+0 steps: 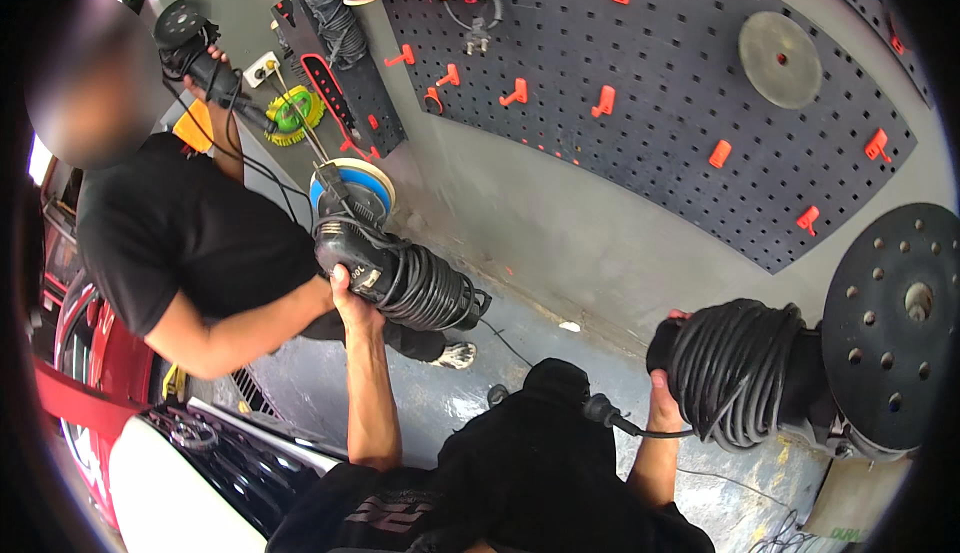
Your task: The person organizes two electric polishers by winding their power cords around the bodies, detaching and reattaching polishing pads, and placing the tools on a wall-mounted rack. The person also briefly handles a yellow polishing pad and a spray bottle.
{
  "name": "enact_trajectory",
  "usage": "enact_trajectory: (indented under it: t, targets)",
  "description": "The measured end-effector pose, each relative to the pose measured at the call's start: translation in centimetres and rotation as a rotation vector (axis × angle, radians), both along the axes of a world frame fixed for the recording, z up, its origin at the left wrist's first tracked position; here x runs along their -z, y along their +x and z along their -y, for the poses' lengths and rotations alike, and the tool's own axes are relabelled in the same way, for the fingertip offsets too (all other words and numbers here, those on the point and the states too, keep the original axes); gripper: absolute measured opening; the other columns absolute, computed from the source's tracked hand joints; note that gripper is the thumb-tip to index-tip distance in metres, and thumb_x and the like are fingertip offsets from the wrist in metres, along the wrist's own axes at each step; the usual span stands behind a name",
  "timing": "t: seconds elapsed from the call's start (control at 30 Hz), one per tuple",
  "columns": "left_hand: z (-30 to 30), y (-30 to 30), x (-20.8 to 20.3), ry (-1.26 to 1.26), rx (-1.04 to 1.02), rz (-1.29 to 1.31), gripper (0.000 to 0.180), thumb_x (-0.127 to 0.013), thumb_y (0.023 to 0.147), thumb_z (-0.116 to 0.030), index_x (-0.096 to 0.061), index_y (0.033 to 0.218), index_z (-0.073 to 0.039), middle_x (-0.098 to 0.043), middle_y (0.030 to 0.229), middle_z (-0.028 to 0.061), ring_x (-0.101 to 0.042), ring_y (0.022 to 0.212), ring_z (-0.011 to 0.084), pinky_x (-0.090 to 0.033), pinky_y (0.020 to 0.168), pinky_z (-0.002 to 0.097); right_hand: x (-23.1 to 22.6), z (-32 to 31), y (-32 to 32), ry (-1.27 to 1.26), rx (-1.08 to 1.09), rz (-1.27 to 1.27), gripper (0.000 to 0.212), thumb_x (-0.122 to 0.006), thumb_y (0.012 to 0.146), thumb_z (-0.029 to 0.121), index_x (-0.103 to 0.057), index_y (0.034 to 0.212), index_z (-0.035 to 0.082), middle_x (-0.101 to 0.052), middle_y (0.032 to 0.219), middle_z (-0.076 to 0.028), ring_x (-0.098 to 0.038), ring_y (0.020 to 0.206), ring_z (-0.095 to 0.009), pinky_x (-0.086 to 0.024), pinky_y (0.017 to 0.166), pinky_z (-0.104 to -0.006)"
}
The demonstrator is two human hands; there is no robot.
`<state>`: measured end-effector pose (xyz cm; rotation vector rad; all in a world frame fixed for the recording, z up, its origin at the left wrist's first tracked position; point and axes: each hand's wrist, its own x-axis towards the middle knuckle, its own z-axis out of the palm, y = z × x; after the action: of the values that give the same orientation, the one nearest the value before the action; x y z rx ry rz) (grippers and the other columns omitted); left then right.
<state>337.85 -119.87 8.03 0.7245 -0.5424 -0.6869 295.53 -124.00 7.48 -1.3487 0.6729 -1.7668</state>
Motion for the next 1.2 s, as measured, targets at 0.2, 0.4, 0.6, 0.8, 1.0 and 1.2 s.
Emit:
enact_trajectory:
  t: [0.2, 0.4, 0.6, 0.8, 1.0, 1.2]
  targets:
    - [4.3, 6.3, 1.0, 0.003, -0.045, 0.008, 0.065, -0.072, 0.075, -0.039, -0.051, 0.124, -0.002, -0.062, 0.114, 0.0118, -0.062, 0.102, 0.0266, -0.051, 0.091, 0.0398, -0.9, 2.8, 6.1, 0.100, 0.111, -0.136, 0.079, -0.083, 0.067, 0.034, -0.046, 0.130, 0.004, -0.054, 0.124, -0.011, -0.049, 0.118, -0.022, -0.033, 0.104, -0.0353]
    - [7.1, 12.0, 1.4, 0.078, -0.159, 0.085, 0.068, -0.074, 0.073, -0.041, -0.051, 0.123, -0.001, -0.062, 0.110, 0.0108, -0.063, 0.099, 0.0252, -0.051, 0.090, 0.0387, 0.1, 7.8, 11.8, 0.138, -0.023, -0.300, 0.075, -0.082, 0.067, 0.033, -0.049, 0.128, 0.006, -0.055, 0.124, -0.010, -0.048, 0.119, -0.022, -0.033, 0.104, -0.0342]
    - [10.4, 20.0, 2.2, 0.151, -0.207, 0.214, 0.072, -0.078, 0.070, -0.039, -0.049, 0.124, -0.001, -0.061, 0.109, 0.0095, -0.062, 0.098, 0.0226, -0.051, 0.087, 0.0372, 0.0, 12.8, 15.2, 0.163, -0.157, -0.412, 0.073, -0.079, 0.069, 0.026, -0.047, 0.131, 0.002, -0.054, 0.126, -0.012, -0.048, 0.120, -0.026, -0.030, 0.107, -0.0370]
    - [16.9, 29.4, 1.9, 0.206, -0.145, 0.299, 0.064, -0.075, 0.070, -0.023, -0.049, 0.124, 0.000, -0.061, 0.105, 0.0099, -0.062, 0.092, 0.0208, -0.050, 0.084, 0.0344, -0.2, 15.7, 17.9, 0.114, -0.032, -0.326, 0.074, -0.078, 0.070, 0.024, -0.045, 0.132, 0.001, -0.053, 0.127, -0.013, -0.047, 0.121, -0.027, -0.030, 0.108, -0.0375]
    - [21.2, 41.1, 6.6, 0.229, -0.085, 0.235, 0.067, -0.075, 0.069, -0.027, -0.049, 0.125, 0.000, -0.061, 0.106, 0.0106, -0.062, 0.093, 0.0223, -0.051, 0.084, 0.0350, 1.5, 16.3, 21.5, 0.036, 0.263, -0.167, 0.074, -0.076, 0.070, 0.022, -0.044, 0.133, 0.000, -0.052, 0.128, -0.014, -0.047, 0.121, -0.027, -0.029, 0.108, -0.0379]
    - [24.6, 51.6, 10.4, 0.220, 0.121, 0.222, 0.074, -0.079, 0.066, -0.041, -0.052, 0.122, -0.002, -0.062, 0.106, 0.0083, -0.061, 0.095, 0.0215, -0.050, 0.084, 0.0352, 3.8, 13.5, 28.7, 0.016, 0.476, -0.082, 0.075, -0.075, 0.070, 0.020, -0.042, 0.133, -0.001, -0.051, 0.129, -0.016, -0.046, 0.122, -0.028, -0.029, 0.108, -0.0384]
